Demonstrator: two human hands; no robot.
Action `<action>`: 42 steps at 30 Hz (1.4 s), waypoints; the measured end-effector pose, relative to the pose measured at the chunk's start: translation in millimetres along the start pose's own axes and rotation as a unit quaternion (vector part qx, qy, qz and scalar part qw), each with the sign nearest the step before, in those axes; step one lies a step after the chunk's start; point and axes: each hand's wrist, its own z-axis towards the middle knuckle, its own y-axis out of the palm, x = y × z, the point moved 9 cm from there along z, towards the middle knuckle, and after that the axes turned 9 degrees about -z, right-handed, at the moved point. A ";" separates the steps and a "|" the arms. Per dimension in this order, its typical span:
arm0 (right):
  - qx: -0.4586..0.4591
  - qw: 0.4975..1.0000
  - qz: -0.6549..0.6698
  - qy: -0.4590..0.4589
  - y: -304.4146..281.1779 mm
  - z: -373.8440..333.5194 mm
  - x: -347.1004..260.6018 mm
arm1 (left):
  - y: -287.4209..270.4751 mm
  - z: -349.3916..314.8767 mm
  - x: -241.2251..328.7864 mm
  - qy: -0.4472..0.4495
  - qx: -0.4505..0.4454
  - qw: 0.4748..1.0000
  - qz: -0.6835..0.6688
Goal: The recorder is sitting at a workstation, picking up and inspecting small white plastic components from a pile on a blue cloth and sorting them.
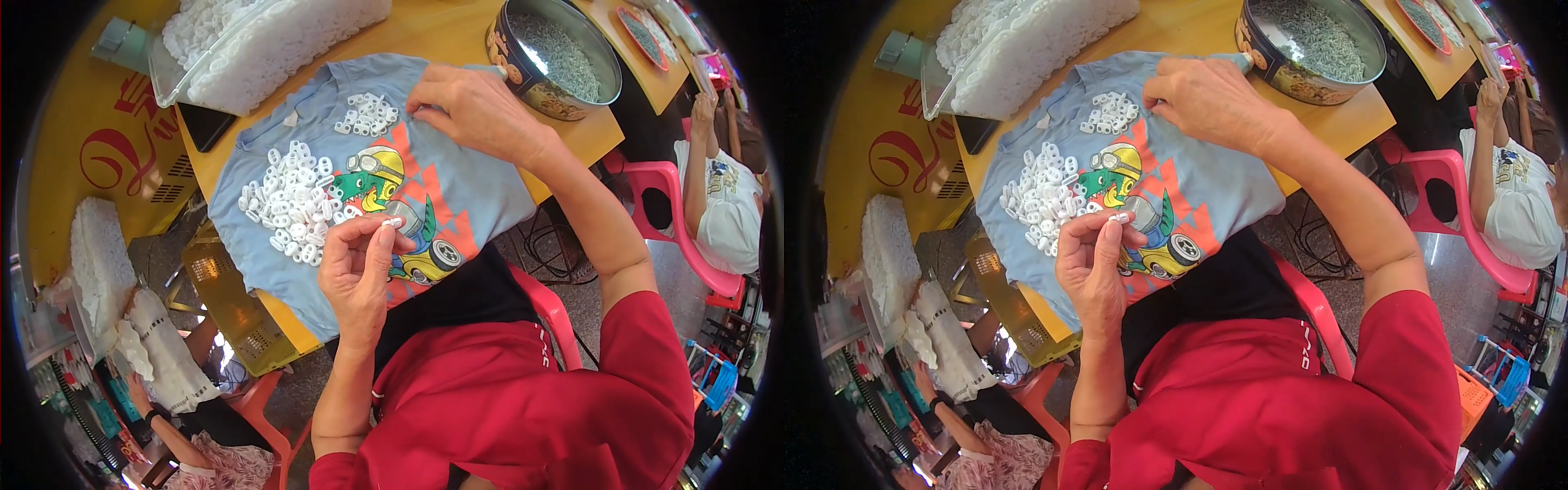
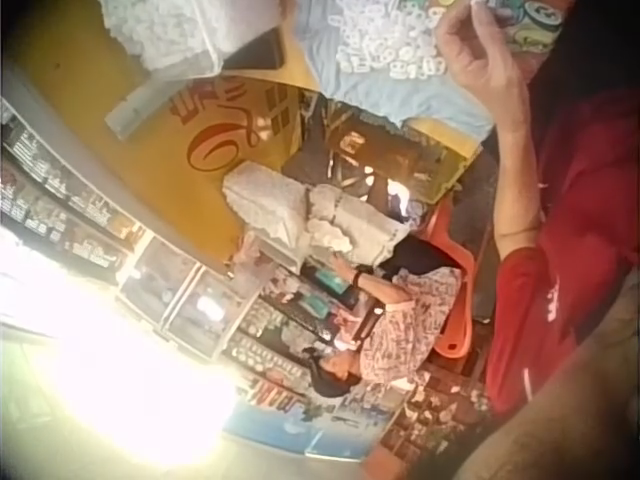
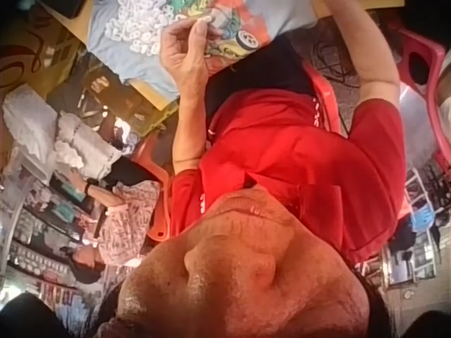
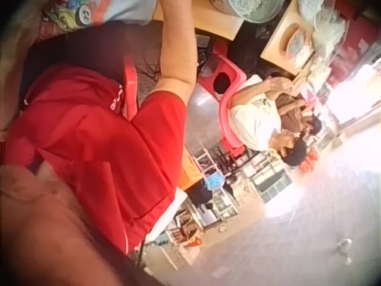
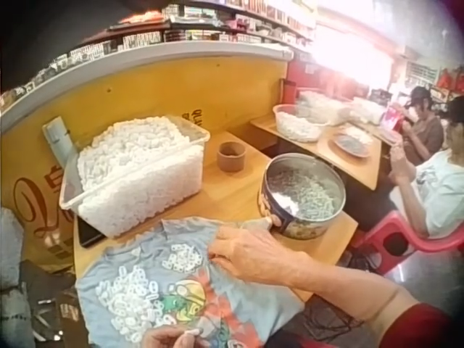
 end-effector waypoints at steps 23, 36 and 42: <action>0.007 0.998 0.066 -0.010 -17.4 2.4 1.3 | -0.5 -1.9 -0.4 -0.015 0.007 1.000 0.000; -0.007 0.998 -0.017 -0.059 10.4 2.1 -12.5 | 2.1 -1.4 -2.2 -0.009 -0.007 1.000 0.001; 0.069 0.995 0.063 -0.022 -16.4 0.2 -3.1 | 2.1 -2.8 -1.1 -0.009 -0.003 1.000 -0.004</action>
